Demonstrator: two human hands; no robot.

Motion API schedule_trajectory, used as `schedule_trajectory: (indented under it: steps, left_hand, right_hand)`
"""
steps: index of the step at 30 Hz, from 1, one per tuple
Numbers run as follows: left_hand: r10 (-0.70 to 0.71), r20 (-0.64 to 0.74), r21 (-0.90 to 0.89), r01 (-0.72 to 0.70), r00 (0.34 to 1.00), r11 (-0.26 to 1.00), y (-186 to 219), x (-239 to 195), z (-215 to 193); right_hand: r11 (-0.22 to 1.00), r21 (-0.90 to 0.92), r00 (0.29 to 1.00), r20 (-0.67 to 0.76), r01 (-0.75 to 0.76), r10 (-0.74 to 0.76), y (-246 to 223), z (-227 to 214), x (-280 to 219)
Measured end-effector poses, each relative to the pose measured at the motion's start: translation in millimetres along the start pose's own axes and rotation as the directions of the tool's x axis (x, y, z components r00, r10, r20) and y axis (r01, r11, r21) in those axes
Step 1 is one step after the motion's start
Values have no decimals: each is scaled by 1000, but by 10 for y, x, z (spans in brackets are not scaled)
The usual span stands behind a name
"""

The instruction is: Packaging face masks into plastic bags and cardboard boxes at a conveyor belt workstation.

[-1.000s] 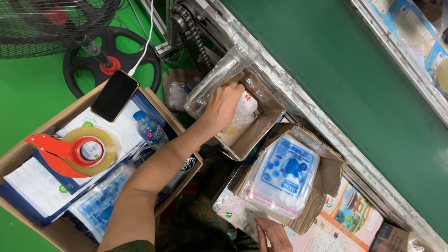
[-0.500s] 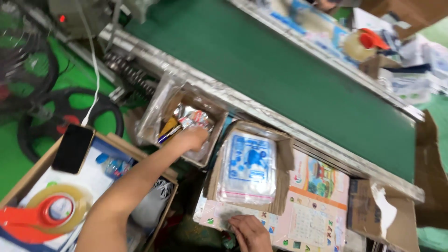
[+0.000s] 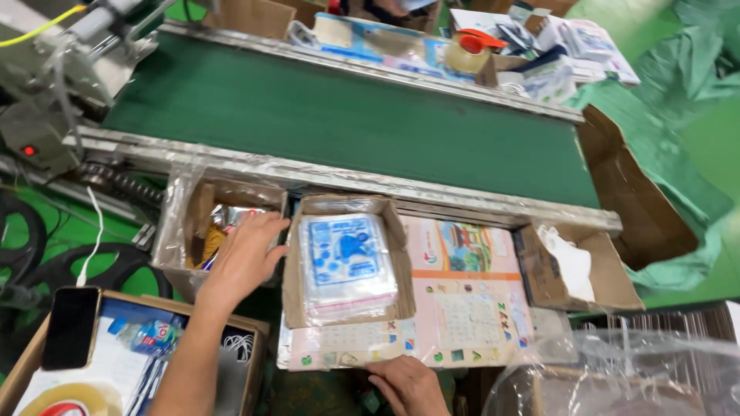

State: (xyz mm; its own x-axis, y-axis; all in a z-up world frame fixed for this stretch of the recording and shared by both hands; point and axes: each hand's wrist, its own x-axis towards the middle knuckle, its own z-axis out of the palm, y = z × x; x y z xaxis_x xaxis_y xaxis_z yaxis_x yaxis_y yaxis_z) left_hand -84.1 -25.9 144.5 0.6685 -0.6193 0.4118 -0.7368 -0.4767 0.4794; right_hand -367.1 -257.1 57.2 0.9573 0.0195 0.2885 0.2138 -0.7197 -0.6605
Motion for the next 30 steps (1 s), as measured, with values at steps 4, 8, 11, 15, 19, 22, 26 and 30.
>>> schedule_trajectory:
  steps: [4,8,11,15,19,22,26,30]
  left_hand:
    - [-117,-89,-233,94,989,968,534,-52,356]
    - [-261,-171,-377,182,950,908,718,-364,843]
    - [-340,-160,-377,261,927,889,777,-661,1060]
    - [-437,-198,-288,374,878,882,733,-963,1293]
    - [-344,-317,-140,315,884,939,752,-1118,1379]
    - [-294,-389,-76,288,873,955,768,-1182,1466]
    - [-304,-478,-58,316,824,947,731,-1184,1476]
    - [-431,-452,-203,380,781,902,529,-1298,1641]
  right_hand:
    - [991,66,989,-90,-114,120,105,-106,-272]
    - [983,116,949,-265,-145,172,32,-285,-499]
    - [956,126,912,-291,-263,289,171,-249,-732]
    - [916,368,859,-408,-156,310,351,-191,-643]
    - [936,316,831,-470,-157,298,639,-85,-204]
    - [982,84,829,-527,-169,188,782,-87,307]
    - [914,233,853,-340,-332,396,1038,68,658]
    - [899,26,858,-285,-438,427,1453,415,667]
